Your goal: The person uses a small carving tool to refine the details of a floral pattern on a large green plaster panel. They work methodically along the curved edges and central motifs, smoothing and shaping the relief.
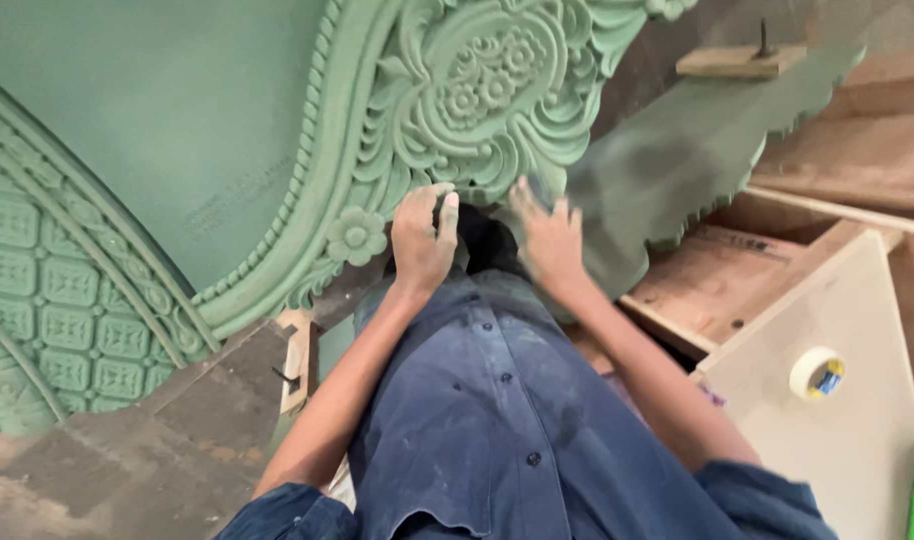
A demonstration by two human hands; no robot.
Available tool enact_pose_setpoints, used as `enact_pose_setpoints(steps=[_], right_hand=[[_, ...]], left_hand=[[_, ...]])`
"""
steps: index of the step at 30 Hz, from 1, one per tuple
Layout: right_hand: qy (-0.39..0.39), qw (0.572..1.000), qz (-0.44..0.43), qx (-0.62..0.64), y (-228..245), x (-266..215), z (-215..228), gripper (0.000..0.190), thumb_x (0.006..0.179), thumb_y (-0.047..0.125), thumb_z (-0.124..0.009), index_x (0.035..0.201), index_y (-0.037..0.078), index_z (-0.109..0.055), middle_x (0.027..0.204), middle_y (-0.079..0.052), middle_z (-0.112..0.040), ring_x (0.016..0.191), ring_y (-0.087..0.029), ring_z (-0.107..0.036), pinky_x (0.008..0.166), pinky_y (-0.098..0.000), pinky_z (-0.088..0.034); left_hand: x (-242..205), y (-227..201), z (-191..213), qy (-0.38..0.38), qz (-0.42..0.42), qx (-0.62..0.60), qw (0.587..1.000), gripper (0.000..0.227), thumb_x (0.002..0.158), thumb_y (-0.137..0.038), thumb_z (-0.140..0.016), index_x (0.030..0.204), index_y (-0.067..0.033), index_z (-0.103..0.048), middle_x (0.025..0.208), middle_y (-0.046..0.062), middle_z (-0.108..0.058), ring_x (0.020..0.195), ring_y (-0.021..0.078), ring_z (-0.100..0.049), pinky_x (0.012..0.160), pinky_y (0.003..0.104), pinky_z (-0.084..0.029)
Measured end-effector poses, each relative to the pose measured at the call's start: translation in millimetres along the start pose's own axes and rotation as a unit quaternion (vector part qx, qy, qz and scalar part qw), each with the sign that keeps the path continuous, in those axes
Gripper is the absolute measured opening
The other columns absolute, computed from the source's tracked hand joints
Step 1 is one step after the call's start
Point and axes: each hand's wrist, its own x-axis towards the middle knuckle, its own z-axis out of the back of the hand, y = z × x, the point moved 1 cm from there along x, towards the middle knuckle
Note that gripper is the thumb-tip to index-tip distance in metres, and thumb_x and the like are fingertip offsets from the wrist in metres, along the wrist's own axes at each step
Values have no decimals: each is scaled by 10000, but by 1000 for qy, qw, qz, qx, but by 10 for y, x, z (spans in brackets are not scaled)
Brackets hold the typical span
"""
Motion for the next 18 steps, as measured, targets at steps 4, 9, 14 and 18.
enact_pose_setpoints(steps=[4,9,14,18], right_hand=[[55,921,134,360,-99,48,83,920,683,-78,-492,1551,220,-562,1560,11,-573,1380,-374,-534,1204,-469,-377],[-74,987,47,134,-179,82,290,813,684,-73,-550,1483,76,-556,1535,-79,-542,1129,-441,-490,938,-465,-367],[73,964,106,234,-97,40,246,808,671,-102,-515,1427,152,-648,1475,-20,-636,1087,-354,-544,1032,-393,-391],[60,937,81,334,-215,-33,245,755,780,-116,-475,1461,179,-611,1529,-35,-592,1095,-311,-562,1057,-352,-420]], left_hand=[[99,-21,46,-17,4,-7,1000,142,1014,-136,-644,1088,-23,-687,1014,159,-708,961,366,-656,871,445,-507],[109,-43,45,-10,6,-2,1000,150,1015,-131,-641,1102,-16,-682,996,155,-694,948,361,-649,861,445,-503],[67,-73,-29,-7,-18,-6,1000,131,1019,-129,-643,1083,-18,-673,1006,151,-696,960,359,-649,870,443,-502],[100,-120,-116,14,5,-2,1000,137,1010,-126,-650,1074,-11,-686,972,157,-691,928,359,-644,847,443,-499]])
